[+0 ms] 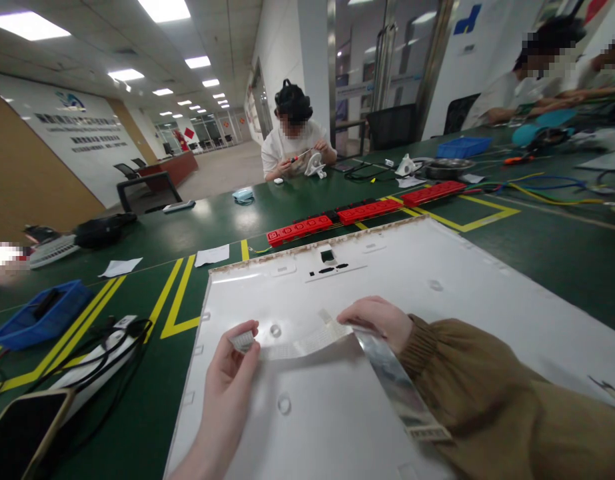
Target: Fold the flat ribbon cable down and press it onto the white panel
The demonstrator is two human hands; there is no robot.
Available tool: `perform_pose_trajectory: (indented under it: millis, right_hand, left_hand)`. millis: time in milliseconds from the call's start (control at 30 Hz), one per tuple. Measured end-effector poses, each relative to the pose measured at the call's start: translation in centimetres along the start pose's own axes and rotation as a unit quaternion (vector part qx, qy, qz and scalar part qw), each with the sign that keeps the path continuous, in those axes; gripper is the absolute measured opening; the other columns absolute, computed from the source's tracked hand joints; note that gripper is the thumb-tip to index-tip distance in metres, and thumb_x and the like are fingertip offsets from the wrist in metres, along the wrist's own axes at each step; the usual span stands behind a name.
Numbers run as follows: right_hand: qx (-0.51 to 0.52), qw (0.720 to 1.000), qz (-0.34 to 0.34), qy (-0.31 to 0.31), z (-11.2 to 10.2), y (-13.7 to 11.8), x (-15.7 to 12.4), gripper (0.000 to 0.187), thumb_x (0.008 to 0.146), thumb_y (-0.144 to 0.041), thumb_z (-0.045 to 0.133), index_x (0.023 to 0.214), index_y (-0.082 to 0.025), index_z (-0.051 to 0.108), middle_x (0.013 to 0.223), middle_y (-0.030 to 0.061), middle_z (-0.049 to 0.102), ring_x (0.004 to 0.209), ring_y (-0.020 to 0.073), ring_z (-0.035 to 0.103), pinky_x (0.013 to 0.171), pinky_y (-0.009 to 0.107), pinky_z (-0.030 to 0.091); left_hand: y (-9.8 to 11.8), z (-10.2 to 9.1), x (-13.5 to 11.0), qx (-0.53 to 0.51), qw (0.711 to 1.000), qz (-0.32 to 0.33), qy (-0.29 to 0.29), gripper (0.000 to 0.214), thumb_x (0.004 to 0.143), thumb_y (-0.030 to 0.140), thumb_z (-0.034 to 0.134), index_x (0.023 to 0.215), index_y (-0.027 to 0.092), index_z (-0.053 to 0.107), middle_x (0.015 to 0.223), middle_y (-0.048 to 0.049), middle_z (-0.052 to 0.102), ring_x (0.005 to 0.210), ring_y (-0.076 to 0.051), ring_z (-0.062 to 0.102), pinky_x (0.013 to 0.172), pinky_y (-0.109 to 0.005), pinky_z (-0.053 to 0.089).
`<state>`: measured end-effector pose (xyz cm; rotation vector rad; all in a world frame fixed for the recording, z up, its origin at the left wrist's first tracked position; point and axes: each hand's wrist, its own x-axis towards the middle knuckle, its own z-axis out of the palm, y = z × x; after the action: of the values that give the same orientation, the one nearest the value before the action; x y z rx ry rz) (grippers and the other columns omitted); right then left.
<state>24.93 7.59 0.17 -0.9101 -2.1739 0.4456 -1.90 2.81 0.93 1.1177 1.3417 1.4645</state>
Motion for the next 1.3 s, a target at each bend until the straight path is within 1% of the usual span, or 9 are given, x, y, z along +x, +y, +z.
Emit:
perform_pose_trajectory:
  millis: [200, 300, 367, 500, 633, 733, 900, 1033, 1300]
  right_hand:
    - [-0.05, 0.997, -0.037, -0.048, 0.2, 1.2, 0.2, 0.024, 0.09, -0.023, 0.041, 0.099, -0.018, 0.063, 0.111, 0.009, 0.063, 0.097, 0.0174, 0.06, 0.084, 0.03, 0.046]
    - [-0.075, 0.993, -0.045, -0.076, 0.2, 1.5, 0.0, 0.024, 0.089, -0.023, 0.044, 0.1, -0.019, 0.064, 0.112, 0.0084, 0.063, 0.096, 0.0181, 0.06, 0.083, 0.03, 0.045]
    - [-0.088, 0.991, -0.046, -0.088, 0.3, 1.7, -0.1, 0.022, 0.088, -0.023, 0.046, 0.099, -0.02, 0.065, 0.111, 0.007, 0.063, 0.096, 0.0178, 0.06, 0.083, 0.03, 0.045]
    - [-0.106, 0.989, -0.045, -0.088, 0.6, 1.9, -0.1, 0.017, 0.086, -0.025, 0.052, 0.093, -0.021, 0.067, 0.105, 0.006, 0.066, 0.092, 0.0167, 0.061, 0.081, 0.029, 0.045]
    - [-0.122, 0.989, -0.047, -0.066, 0.9, 1.7, -0.2, 0.013, 0.084, -0.029, 0.057, 0.086, -0.021, 0.067, 0.101, 0.005, 0.067, 0.089, 0.0165, 0.061, 0.08, 0.029, 0.045]
    - [-0.129, 0.988, -0.055, -0.062, 0.9, 1.7, -0.2, 0.011, 0.083, -0.029, 0.059, 0.085, -0.021, 0.067, 0.101, 0.0045, 0.067, 0.089, 0.0167, 0.061, 0.079, 0.029, 0.045]
    - [-0.123, 0.988, -0.056, -0.076, 0.7, 1.5, -0.2, 0.014, 0.082, -0.029, 0.06, 0.088, -0.02, 0.066, 0.102, 0.0052, 0.066, 0.09, 0.0179, 0.06, 0.08, 0.031, 0.044]
    - [-0.111, 0.989, -0.049, -0.087, 0.7, 1.1, -0.3, 0.024, 0.081, -0.03, 0.057, 0.101, -0.019, 0.065, 0.107, 0.007, 0.064, 0.094, 0.0198, 0.057, 0.083, 0.033, 0.043]
    - [-0.146, 0.981, -0.061, -0.108, 0.8, 0.3, -0.6, 0.033, 0.084, -0.035, 0.056, 0.113, -0.021, 0.062, 0.12, 0.0083, 0.058, 0.106, 0.023, 0.053, 0.09, 0.039, 0.04]
  left_hand:
    - [0.5, -0.4, -0.3, 0.007, 1.0, 0.009, -0.003, 0.027, 0.078, 0.042, 0.063, 0.097, 0.022, 0.063, 0.101, -0.001, 0.062, 0.094, -0.018, 0.052, 0.077, -0.022, 0.035]
    - [0.3, -0.5, -0.1, -0.007, 1.0, 0.017, 0.008, 0.026, 0.08, 0.043, 0.058, 0.094, 0.021, 0.065, 0.1, -0.0017, 0.062, 0.097, -0.019, 0.051, 0.08, -0.023, 0.035]
    - [0.1, -0.6, 0.2, -0.032, 0.999, 0.033, 0.016, 0.023, 0.08, 0.041, 0.057, 0.085, 0.021, 0.067, 0.097, -0.0021, 0.062, 0.101, -0.021, 0.05, 0.084, -0.025, 0.035]
    - [-0.2, -0.7, 0.5, -0.063, 0.998, 0.027, 0.009, 0.022, 0.08, 0.038, 0.056, 0.071, 0.02, 0.065, 0.097, -0.0015, 0.061, 0.103, -0.02, 0.049, 0.087, -0.025, 0.035]
    - [-0.2, -0.9, 0.5, -0.068, 0.997, 0.034, -0.006, 0.012, 0.074, 0.028, 0.056, 0.073, 0.02, 0.065, 0.094, -0.0012, 0.061, 0.1, -0.019, 0.049, 0.083, -0.024, 0.035]
    - [-0.1, -0.9, 0.4, -0.067, 0.998, 0.02, 0.004, 0.012, 0.068, 0.019, 0.053, 0.074, 0.02, 0.064, 0.092, -0.0004, 0.061, 0.099, -0.019, 0.05, 0.078, -0.022, 0.036]
    - [0.1, -0.7, 0.1, -0.032, 0.999, -0.01, 0.029, 0.012, 0.058, 0.014, 0.055, 0.067, 0.019, 0.061, 0.092, -0.0005, 0.059, 0.086, -0.017, 0.051, 0.059, -0.02, 0.034]
    - [0.0, -0.6, 0.1, 0.001, 1.0, 0.0, 0.024, 0.009, 0.058, 0.014, 0.056, 0.066, 0.017, 0.06, 0.091, -0.0016, 0.057, 0.071, -0.013, 0.048, 0.049, -0.019, 0.029]
    - [-0.7, -0.9, 0.3, 0.029, 0.999, 0.028, -0.024, 0.009, 0.061, 0.013, 0.052, 0.065, 0.017, 0.059, 0.085, -0.0021, 0.056, 0.061, -0.012, 0.043, 0.05, -0.021, 0.03]
